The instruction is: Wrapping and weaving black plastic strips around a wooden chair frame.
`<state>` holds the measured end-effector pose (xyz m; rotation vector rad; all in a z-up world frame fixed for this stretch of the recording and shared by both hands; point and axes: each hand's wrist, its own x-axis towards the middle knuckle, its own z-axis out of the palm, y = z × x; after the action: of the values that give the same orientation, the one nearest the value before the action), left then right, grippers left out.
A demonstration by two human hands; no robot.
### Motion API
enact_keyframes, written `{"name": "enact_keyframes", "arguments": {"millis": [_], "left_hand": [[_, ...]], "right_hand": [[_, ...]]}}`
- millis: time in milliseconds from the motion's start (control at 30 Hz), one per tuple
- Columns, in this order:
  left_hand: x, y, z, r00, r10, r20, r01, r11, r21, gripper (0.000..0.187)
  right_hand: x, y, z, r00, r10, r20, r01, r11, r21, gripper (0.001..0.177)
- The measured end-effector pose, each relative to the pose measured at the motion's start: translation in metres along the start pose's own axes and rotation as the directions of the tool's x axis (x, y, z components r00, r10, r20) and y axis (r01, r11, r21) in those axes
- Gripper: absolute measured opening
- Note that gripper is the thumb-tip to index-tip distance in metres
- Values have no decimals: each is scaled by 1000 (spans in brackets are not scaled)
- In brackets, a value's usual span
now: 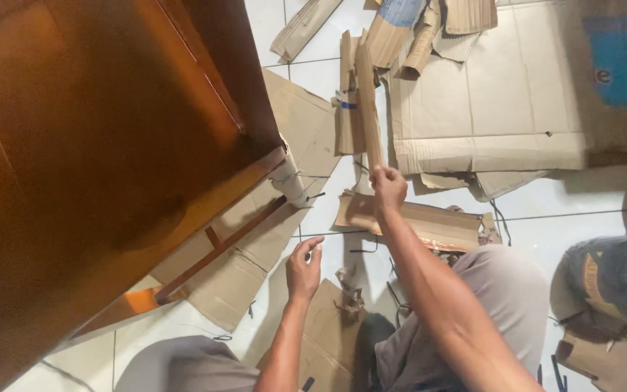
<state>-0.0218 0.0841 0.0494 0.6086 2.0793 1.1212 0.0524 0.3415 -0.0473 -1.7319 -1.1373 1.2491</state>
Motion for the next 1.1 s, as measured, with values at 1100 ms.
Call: {"name": "enact_keyframes", "arguments": {"millis": [1100], "left_hand": [[-61, -52, -58, 985, 151, 88, -172, 921, 350, 63]], "right_hand": [[-303, 119, -74, 740, 251, 623, -320, 947, -2, 39]]}}
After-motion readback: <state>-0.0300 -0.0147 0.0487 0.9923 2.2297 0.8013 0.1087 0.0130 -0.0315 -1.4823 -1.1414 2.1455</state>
